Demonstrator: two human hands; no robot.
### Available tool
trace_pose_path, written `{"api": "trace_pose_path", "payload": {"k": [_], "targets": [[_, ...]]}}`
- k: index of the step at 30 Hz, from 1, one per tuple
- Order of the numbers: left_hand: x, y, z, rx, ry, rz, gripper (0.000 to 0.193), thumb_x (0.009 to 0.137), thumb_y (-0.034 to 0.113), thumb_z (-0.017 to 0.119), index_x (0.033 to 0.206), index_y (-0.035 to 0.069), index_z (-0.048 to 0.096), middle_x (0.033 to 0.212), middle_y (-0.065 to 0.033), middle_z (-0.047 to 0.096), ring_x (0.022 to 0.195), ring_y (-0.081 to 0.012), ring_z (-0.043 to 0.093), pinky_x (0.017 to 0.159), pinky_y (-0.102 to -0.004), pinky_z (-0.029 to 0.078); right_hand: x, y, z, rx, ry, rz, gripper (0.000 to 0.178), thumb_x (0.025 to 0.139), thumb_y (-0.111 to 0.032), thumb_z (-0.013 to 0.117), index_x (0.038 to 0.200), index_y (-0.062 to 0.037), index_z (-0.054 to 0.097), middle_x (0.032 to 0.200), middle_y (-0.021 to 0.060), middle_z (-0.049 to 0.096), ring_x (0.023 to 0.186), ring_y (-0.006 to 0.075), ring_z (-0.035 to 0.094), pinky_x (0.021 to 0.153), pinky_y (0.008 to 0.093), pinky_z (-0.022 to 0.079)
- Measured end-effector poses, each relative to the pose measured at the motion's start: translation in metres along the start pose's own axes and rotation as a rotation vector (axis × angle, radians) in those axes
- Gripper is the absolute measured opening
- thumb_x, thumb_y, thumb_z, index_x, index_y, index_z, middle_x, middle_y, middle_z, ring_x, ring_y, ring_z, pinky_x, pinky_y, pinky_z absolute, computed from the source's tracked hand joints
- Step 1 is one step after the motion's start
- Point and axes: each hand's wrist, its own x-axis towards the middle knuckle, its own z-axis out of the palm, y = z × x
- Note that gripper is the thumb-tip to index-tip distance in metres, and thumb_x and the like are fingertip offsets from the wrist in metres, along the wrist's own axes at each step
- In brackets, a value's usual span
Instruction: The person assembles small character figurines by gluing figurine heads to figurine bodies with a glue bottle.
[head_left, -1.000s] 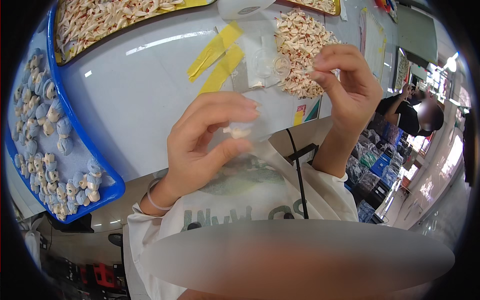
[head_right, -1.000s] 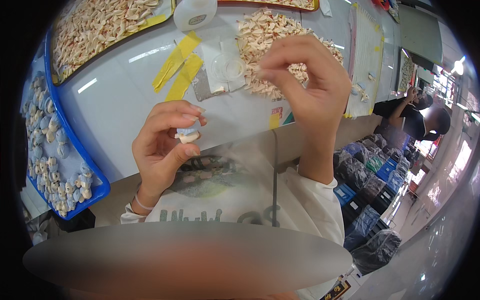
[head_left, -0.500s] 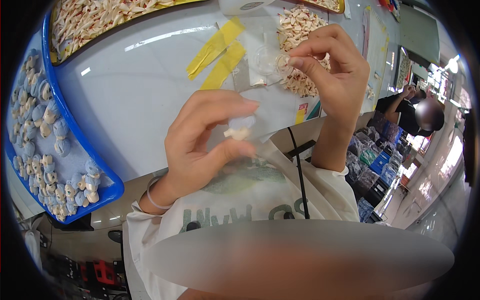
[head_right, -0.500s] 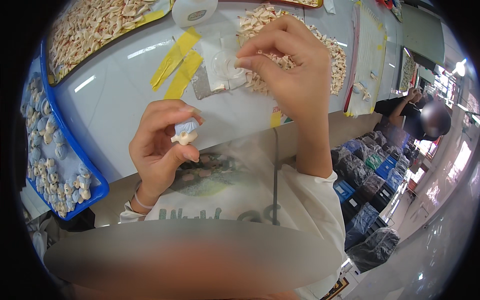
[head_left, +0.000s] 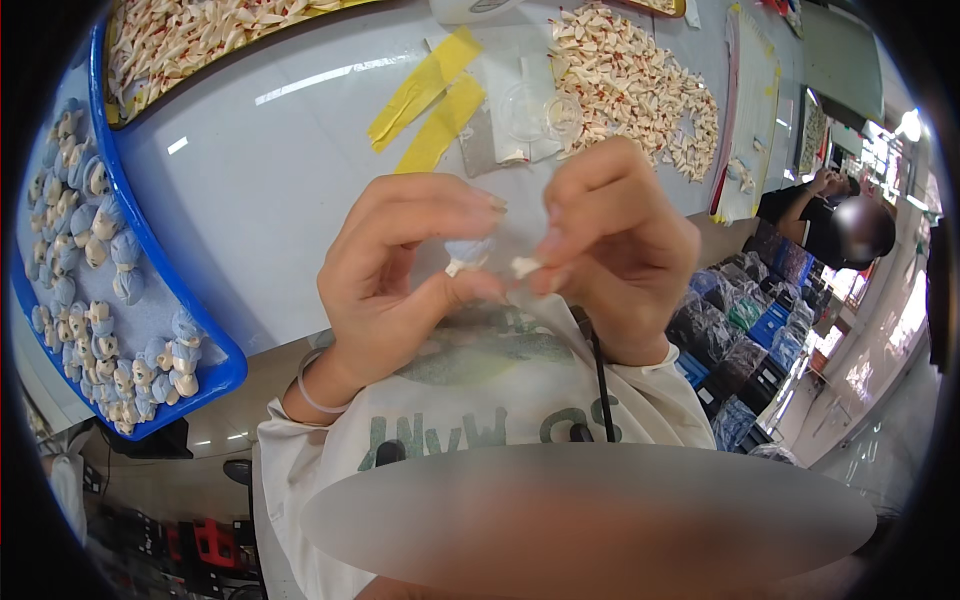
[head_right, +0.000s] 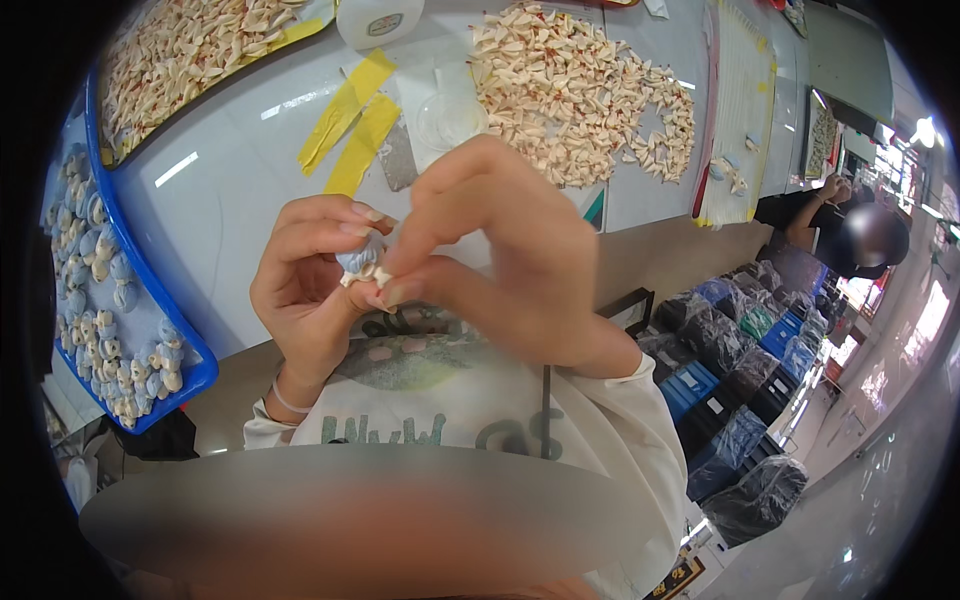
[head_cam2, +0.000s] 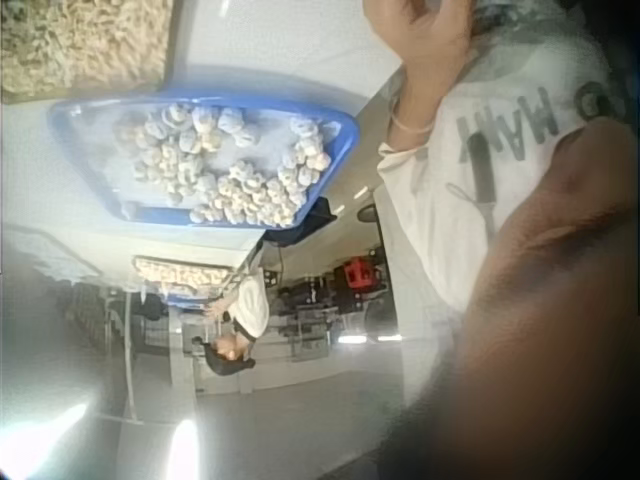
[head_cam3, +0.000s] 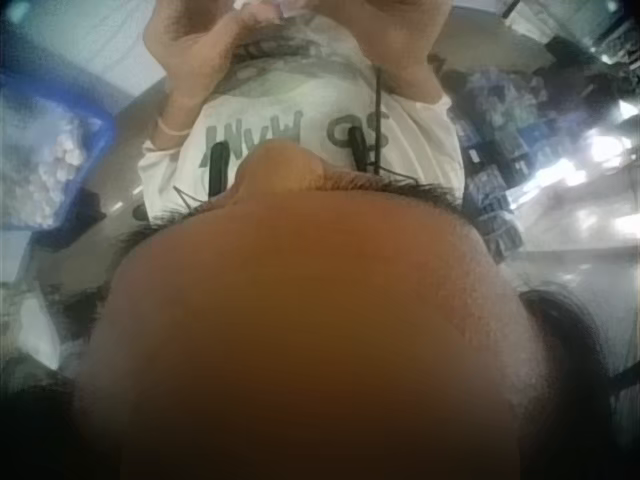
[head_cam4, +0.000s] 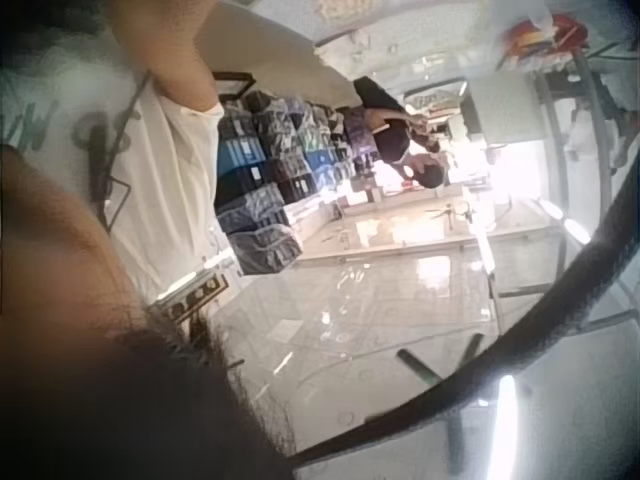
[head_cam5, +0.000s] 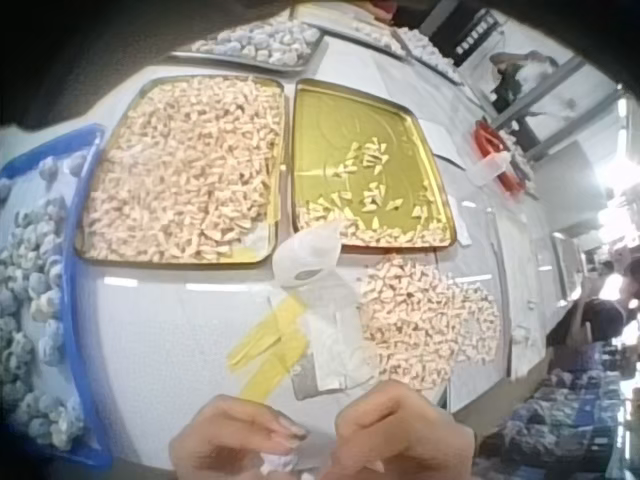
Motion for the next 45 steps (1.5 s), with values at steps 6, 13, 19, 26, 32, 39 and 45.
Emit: {"api": "trace_pose_path", "payload": {"k": [6, 13, 19, 26, 32, 39, 45], "targets": [[-0.001, 0.0, -0.001, 0.048, 0.018, 0.048, 0.037, 0.064, -0.006, 0.07, 0.098, -0.003, 0.057, 0.1, -0.0135, 0.054, 0.093, -0.0216, 0.054, 0.082, -0.0301, 0.042, -0.005, 0.006, 0.007, 0.005, -0.01, 0.084, 0.021, 0.059, 0.0, 0.073, 0.076, -0.0075, 0.063, 0.078, 0.0035, 0.054, 0.068, 0.0124, 0.053, 0.059, 0.0221, 0.042], [-0.004, 0.001, 0.003, 0.277, 0.078, 0.187, 0.033, 0.061, -0.013, 0.067, 0.092, -0.003, 0.061, 0.095, -0.0144, 0.057, 0.085, -0.0217, 0.058, 0.071, -0.0284, 0.048, -0.003, 0.003, 0.009, -0.26, 0.008, -0.121, 0.023, 0.058, 0.007, 0.069, 0.074, -0.0073, 0.062, 0.075, 0.0038, 0.055, 0.065, 0.0145, 0.055, 0.056, 0.0233, 0.043], [-0.007, -0.003, 0.002, 0.344, 0.059, 0.222, 0.032, 0.061, -0.011, 0.068, 0.092, -0.002, 0.062, 0.094, -0.015, 0.057, 0.082, -0.0221, 0.059, 0.069, -0.0289, 0.048, -0.009, 0.013, 0.005, -0.183, -0.03, -0.162, 0.023, 0.059, 0.006, 0.069, 0.076, -0.0069, 0.062, 0.077, 0.0026, 0.056, 0.069, 0.0162, 0.055, 0.062, 0.025, 0.044], [-0.004, 0.003, 0.004, 0.324, 0.043, 0.098, 0.036, 0.065, -0.006, 0.069, 0.099, -0.002, 0.057, 0.101, -0.0138, 0.051, 0.091, -0.0227, 0.056, 0.078, -0.0296, 0.046, -0.003, 0.022, -0.065, -0.271, 0.445, 0.008, 0.017, 0.065, 0.0, 0.068, 0.08, -0.0041, 0.062, 0.078, 0.0045, 0.057, 0.074, 0.0118, 0.053, 0.065, 0.0233, 0.043], [0.002, 0.0, 0.011, 0.198, 0.048, 0.057, 0.033, 0.072, -0.006, 0.064, 0.103, -0.004, 0.052, 0.106, -0.013, 0.044, 0.094, -0.0235, 0.054, 0.084, -0.0342, 0.046, 0.012, 0.045, -0.085, -0.803, 0.091, -0.077, 0.016, 0.066, -0.002, 0.065, 0.081, -0.0036, 0.064, 0.077, 0.0054, 0.055, 0.072, 0.0192, 0.053, 0.064, 0.0269, 0.042], [0.001, -0.002, 0.008, 0.254, 0.048, 0.076, 0.033, 0.073, -0.004, 0.064, 0.104, -0.003, 0.051, 0.105, -0.0132, 0.044, 0.093, -0.0241, 0.054, 0.082, -0.0342, 0.046, 0.018, 0.059, -0.09, -0.885, 0.053, -0.266, 0.013, 0.064, 0.0, 0.064, 0.076, -0.0047, 0.061, 0.076, 0.005, 0.054, 0.073, 0.0222, 0.052, 0.065, 0.0318, 0.042], [0.003, -0.001, 0.008, 0.193, 0.066, 0.044, 0.032, 0.075, -0.001, 0.064, 0.104, -0.003, 0.05, 0.105, -0.0139, 0.046, 0.092, -0.0244, 0.054, 0.078, -0.0336, 0.046, 0.021, 0.058, -0.097, -0.886, 0.164, -0.444, 0.013, 0.067, 0.003, 0.061, 0.077, -0.0035, 0.059, 0.08, 0.0063, 0.06, 0.073, 0.0219, 0.055, 0.065, 0.03, 0.043]]}}
